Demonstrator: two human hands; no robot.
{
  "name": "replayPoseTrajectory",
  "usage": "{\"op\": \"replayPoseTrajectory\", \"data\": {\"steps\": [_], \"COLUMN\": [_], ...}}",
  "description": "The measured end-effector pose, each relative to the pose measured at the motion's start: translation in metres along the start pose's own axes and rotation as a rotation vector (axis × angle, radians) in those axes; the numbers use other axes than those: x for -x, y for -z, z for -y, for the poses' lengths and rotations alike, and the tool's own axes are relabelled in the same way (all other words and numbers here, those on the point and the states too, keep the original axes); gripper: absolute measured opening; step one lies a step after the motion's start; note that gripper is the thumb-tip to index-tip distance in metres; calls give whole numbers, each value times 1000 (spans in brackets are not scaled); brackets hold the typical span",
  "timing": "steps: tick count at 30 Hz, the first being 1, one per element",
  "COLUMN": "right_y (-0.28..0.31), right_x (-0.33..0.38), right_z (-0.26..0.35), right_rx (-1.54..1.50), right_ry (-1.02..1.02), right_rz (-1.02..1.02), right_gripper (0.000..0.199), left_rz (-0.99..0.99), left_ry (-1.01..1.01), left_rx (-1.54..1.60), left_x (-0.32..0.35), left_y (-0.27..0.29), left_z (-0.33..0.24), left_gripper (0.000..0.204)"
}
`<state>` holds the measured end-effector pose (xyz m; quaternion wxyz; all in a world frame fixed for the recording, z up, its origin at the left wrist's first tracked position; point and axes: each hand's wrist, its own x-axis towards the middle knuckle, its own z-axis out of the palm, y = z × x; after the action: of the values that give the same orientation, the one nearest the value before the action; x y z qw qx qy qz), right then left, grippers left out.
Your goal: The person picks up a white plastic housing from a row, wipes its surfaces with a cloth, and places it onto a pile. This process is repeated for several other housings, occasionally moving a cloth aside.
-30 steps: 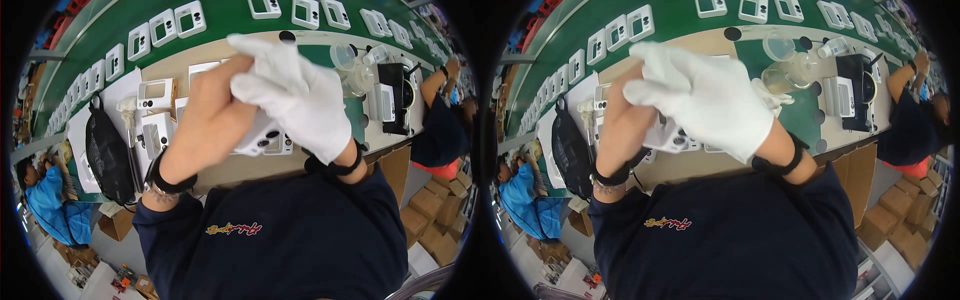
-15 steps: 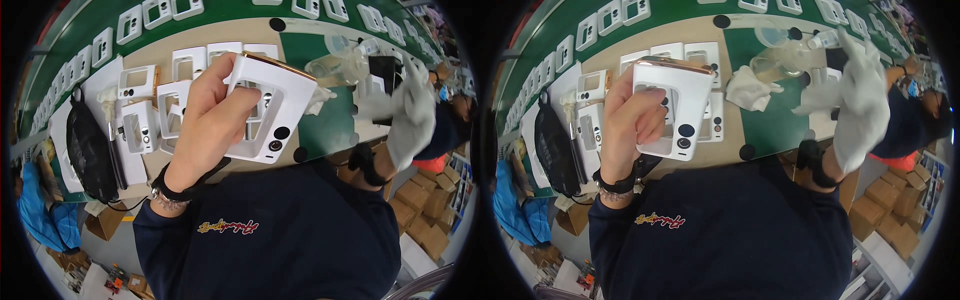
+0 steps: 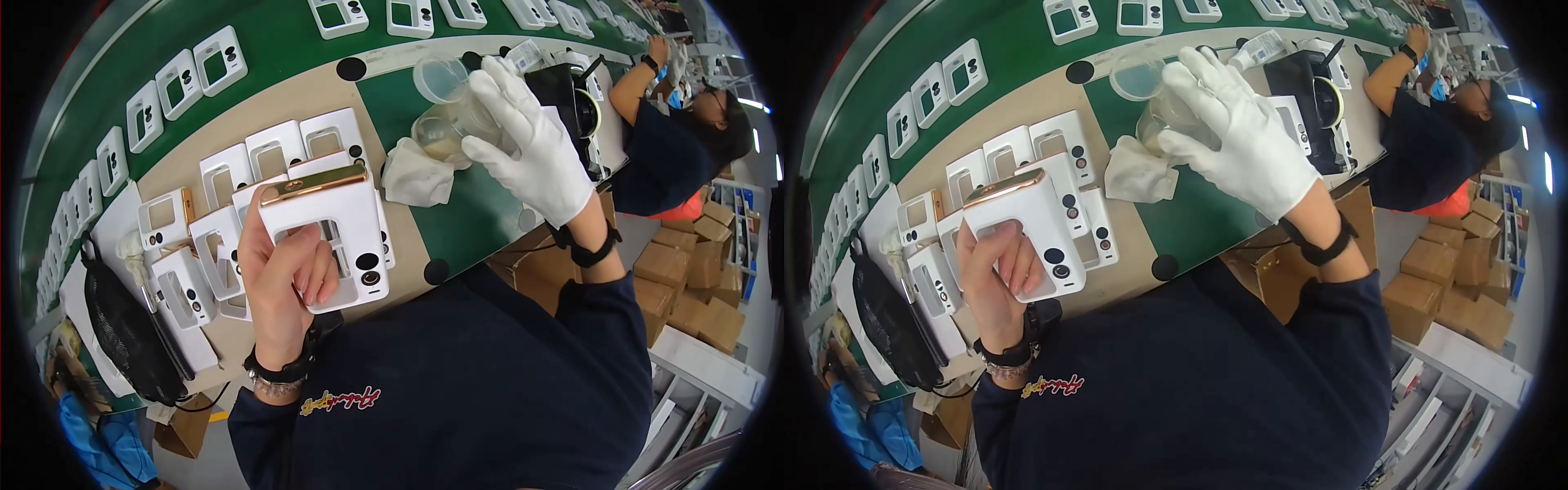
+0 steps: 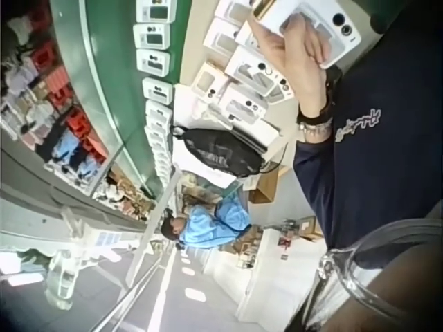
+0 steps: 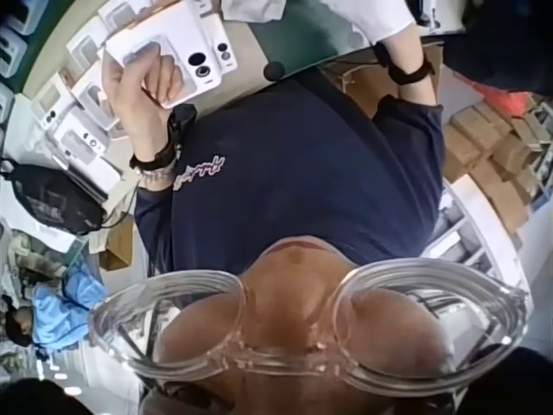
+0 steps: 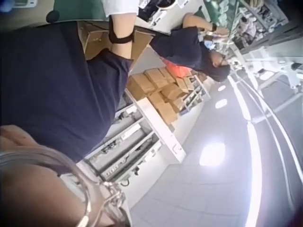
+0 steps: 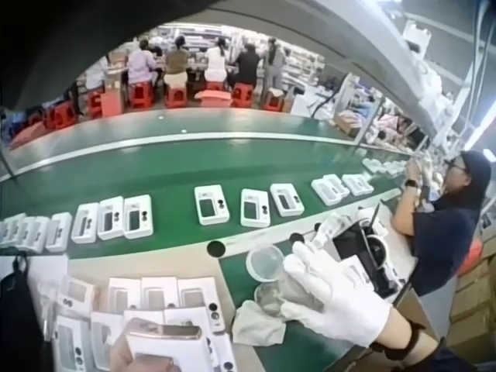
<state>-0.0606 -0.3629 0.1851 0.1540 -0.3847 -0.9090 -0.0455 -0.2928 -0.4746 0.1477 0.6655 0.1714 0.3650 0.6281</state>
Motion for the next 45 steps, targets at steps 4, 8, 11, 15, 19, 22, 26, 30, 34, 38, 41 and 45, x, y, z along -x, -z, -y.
{"op": "replayPoseTrajectory", "data": {"steps": [4, 8, 11, 15, 19, 22, 26, 30, 34, 38, 41, 45], "right_y": [16, 24, 6, -21, -29, -25, -8, 15, 2, 7, 9, 5], "right_x": [4, 0, -8, -14, -19, -23, -17, -23, -21, -20, -24, -23], "right_z": [-19, -22, -25, -40, -26, -26, -36, -42, -37, -29, -30, -36], "right_rx": [-337, -1089, -576, -292, 159, 317, 129, -73, -38, -72, -91, -68], "right_ry": [-57, -287, -239, 20, 232, 285, 242, 186, 218, 250, 255, 315], "right_rz": [200, 23, -343, -23, 30, 34, 14, -21, 130, 102, 87, 142], "right_gripper": [42, 40, 43, 37, 37, 37, 37, 42, 43, 43, 44, 46], "left_rz": [-29, -46, -63, -65, -123, -129, -185, -169, -158, -214, -251, -282], "left_ry": [7, 24, 7, -13, -14, 9, 12, 20, -1, -8, 13, 5], "left_rx": [-30, -13, -29, -91, -99, -115, -115, -96, -131, -136, -160, -163], "left_x": [-5, -12, -15, -20, -23, -23, -17, -15, -17, -13, -13, -12], "left_y": [3, 8, 7, 5, 4, 9, 2, -4, -10, -18, -20, -26], "left_z": [3, 5, 8, 7, 10, 12, 10, 9, 3, -2, -6, -10], "left_gripper": [32, 30, 27, 31, 33, 33, 33, 33, 43, 43, 43, 43]}}
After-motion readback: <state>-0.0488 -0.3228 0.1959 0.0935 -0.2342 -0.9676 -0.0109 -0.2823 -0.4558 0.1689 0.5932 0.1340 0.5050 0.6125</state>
